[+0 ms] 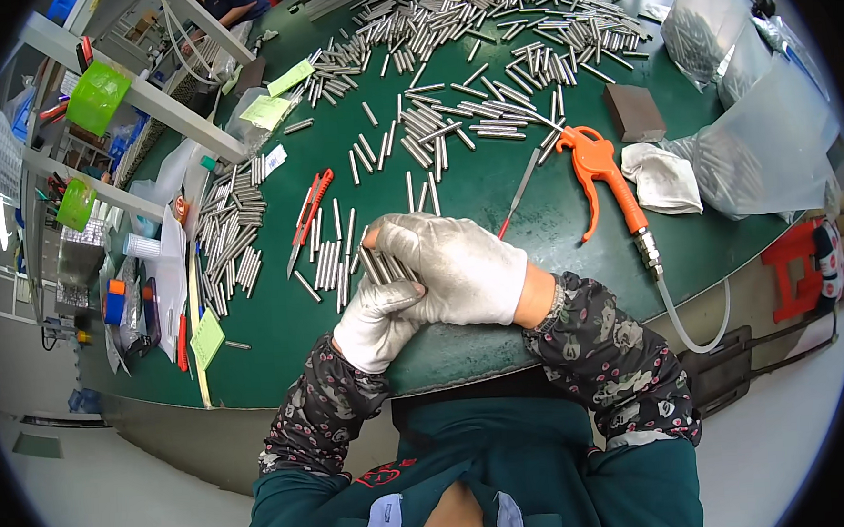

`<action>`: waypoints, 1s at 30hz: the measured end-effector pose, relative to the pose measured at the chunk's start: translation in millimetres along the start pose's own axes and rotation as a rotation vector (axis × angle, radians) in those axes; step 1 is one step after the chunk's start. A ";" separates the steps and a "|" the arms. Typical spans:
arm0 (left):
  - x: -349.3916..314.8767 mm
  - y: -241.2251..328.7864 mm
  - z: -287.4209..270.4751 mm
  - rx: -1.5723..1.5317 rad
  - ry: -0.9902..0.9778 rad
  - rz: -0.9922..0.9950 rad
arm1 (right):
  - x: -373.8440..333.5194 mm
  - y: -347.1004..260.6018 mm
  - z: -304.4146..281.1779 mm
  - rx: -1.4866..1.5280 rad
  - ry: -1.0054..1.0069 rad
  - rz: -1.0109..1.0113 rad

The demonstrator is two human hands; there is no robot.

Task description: The recorder bundles small metal pins together and uses an abrasive block to polish their ends.

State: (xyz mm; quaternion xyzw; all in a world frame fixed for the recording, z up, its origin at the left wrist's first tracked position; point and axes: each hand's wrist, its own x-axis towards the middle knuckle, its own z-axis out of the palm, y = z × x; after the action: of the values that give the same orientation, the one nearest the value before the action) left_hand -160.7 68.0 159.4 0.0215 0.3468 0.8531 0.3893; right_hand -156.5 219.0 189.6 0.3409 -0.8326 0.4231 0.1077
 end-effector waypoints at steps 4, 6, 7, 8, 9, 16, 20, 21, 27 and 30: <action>-3.6 3.7 13.3 0.116 0.047 0.091 | -2.5 0.7 4.2 -0.028 0.041 -0.041; -5.1 4.7 15.2 0.193 0.061 0.160 | -3.3 -2.4 4.5 -0.055 0.086 -0.081; -3.6 4.4 11.1 0.267 0.070 0.214 | -3.3 -5.8 2.8 -0.005 0.116 -0.060; -2.1 3.8 7.1 0.341 0.078 0.268 | -3.3 -8.4 0.3 0.045 0.147 -0.040; -1.5 2.9 4.5 0.353 0.105 0.301 | -4.6 -5.6 -2.3 0.083 0.091 0.009; 6.0 0.3 -10.8 0.784 0.264 0.527 | -12.5 6.0 3.9 0.007 0.098 0.076; 10.9 -8.4 -19.3 0.666 0.221 0.643 | -16.1 2.5 6.9 -0.176 0.163 0.075; 13.0 -8.9 -22.8 0.728 0.210 0.663 | -16.0 3.4 6.5 -0.178 0.202 0.041; 17.8 -12.1 -28.6 0.930 0.228 0.770 | -18.0 9.9 7.8 -0.098 0.238 -0.039; 20.6 -12.5 -31.3 0.959 0.206 0.821 | -18.6 8.1 6.6 -0.119 0.231 -0.018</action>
State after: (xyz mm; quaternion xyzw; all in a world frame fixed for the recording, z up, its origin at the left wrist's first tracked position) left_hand -176.4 69.6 123.2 0.2424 0.6889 0.6807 -0.0573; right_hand -147.2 226.0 171.7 0.2903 -0.8351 0.4085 0.2269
